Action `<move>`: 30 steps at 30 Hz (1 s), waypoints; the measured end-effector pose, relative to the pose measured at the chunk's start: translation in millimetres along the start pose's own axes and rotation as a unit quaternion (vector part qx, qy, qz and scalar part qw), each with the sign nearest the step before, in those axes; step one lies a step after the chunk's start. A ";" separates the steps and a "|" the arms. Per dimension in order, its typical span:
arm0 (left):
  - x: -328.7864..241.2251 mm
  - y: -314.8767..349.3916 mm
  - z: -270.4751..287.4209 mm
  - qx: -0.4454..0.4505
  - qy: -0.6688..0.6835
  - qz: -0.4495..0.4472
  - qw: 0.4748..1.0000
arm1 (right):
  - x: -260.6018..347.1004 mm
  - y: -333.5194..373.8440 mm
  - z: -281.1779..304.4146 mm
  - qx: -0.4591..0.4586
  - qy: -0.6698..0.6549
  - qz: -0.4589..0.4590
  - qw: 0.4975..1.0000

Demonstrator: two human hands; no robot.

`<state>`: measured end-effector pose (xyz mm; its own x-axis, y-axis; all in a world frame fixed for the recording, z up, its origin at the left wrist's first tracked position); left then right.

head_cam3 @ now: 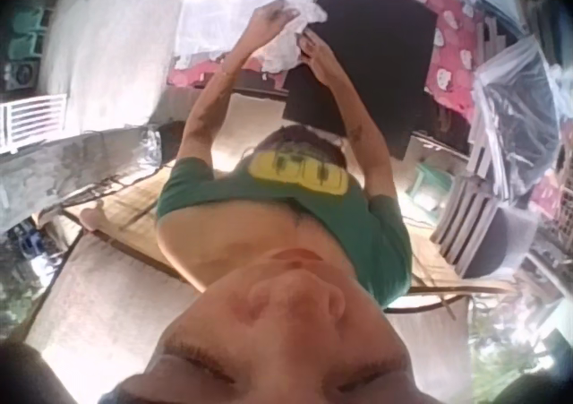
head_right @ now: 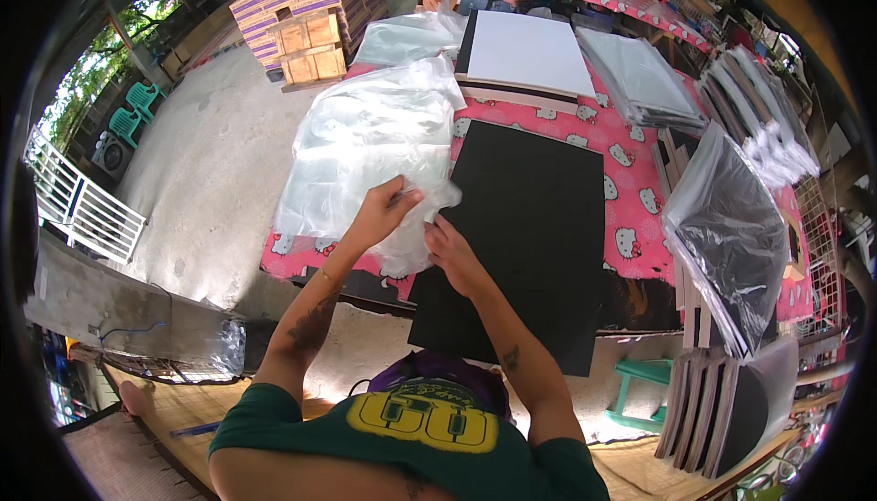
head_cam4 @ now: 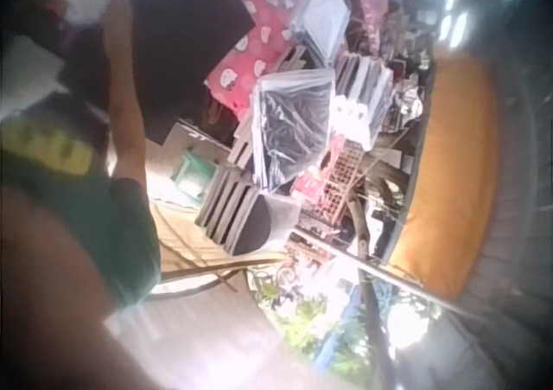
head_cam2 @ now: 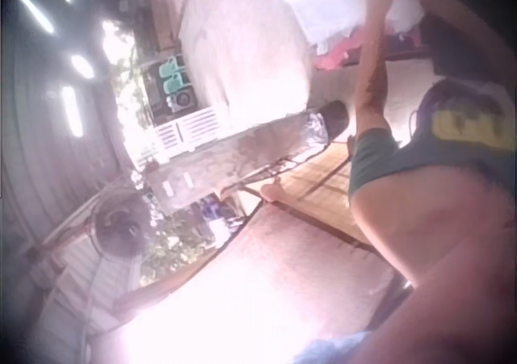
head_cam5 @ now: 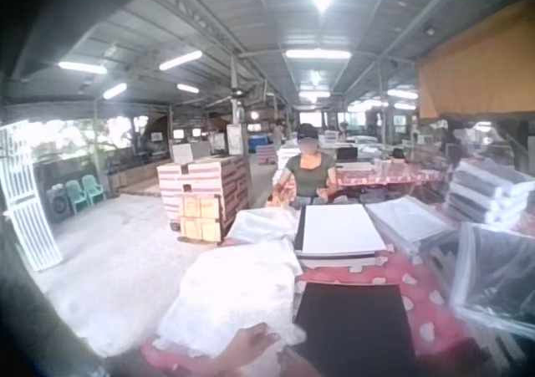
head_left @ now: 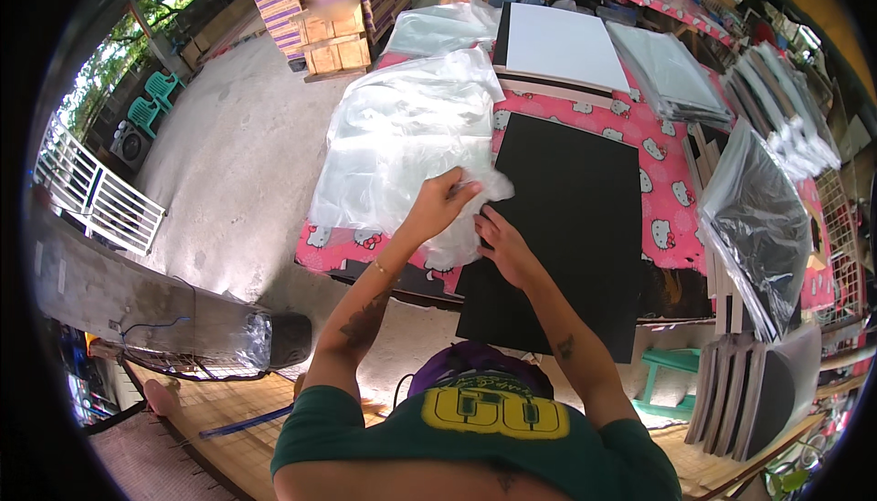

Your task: The person places black sheets and white boards into individual plastic sleeves by hand. They pick up a plastic bag, slide the item inside, and stack the packaged items on a pile.

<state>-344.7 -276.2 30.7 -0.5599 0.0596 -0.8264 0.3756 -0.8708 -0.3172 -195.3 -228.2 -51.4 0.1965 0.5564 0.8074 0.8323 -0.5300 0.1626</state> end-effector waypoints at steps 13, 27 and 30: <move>-28.6 -60.4 -2.1 -0.066 -0.134 -0.198 0.969 | 19.0 41.7 30.6 -0.057 0.024 0.003 0.998; -53.6 42.8 -87.6 -0.017 0.151 -0.054 0.987 | 67.7 114.9 35.7 -0.175 -0.050 0.281 0.942; -47.0 39.9 -80.5 -0.060 0.213 0.005 0.975 | 80.0 129.1 24.5 -0.172 -0.097 0.280 0.940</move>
<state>-244.0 -274.4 19.4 -0.2083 0.2707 -0.9399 0.4768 -0.8109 -0.3392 -59.5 -236.4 20.4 0.6720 0.2179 0.7078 0.3610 -0.9309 -0.0562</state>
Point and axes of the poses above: each hand's wrist, its own y-axis away from the middle knuckle, its own z-axis out of the back of the hand, x = y × z, the point moved 3 cm from there along -y, towards the middle knuckle
